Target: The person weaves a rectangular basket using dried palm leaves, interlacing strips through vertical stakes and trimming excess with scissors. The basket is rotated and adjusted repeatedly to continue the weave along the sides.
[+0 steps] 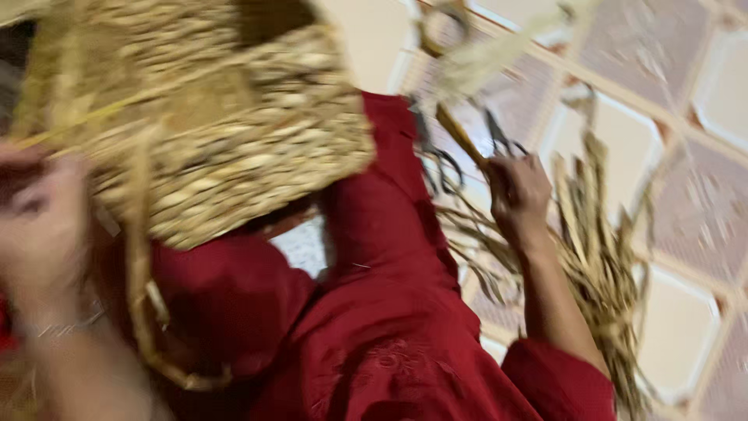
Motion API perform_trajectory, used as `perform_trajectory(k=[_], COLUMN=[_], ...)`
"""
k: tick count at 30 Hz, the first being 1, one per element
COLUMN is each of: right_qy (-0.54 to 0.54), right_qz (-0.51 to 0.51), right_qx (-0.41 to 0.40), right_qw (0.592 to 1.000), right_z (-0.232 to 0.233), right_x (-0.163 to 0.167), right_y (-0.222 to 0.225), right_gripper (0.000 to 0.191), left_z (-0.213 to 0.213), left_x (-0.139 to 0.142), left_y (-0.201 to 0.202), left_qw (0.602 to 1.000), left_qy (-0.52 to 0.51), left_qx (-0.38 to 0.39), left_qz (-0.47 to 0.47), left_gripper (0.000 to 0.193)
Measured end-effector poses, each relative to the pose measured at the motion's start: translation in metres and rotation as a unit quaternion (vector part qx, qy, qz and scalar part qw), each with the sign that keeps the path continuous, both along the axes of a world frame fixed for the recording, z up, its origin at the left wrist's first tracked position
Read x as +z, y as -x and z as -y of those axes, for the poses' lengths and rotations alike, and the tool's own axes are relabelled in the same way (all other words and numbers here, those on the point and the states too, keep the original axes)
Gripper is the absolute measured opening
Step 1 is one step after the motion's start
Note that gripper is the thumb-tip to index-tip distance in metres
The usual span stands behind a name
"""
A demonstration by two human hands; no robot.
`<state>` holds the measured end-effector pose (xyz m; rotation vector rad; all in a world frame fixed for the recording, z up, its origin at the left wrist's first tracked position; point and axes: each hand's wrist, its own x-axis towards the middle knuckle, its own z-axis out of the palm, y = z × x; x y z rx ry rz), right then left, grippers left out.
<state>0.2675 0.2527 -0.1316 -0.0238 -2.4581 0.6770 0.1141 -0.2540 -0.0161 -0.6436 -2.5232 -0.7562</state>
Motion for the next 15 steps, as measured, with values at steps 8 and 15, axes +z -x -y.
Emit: perform_trajectory(k=[8, 15], right_qy=[0.136, 0.144], right_qz=[0.016, -0.058], right_qx=[0.284, 0.440], right_qw=[0.949, 0.884], right_z=[0.147, 0.243], right_x=[0.081, 0.100], right_y=[0.076, 0.126], right_gripper=[0.013, 0.018], left_z=[-0.031, -0.038], left_x=[0.042, 0.053], left_y=[-0.015, -0.037], left_qw=[0.986, 0.945], left_qy=[-0.019, -0.258], left_qx=[-0.029, -0.170], left_qz=[-0.165, 0.104], left_gripper=[0.008, 0.028])
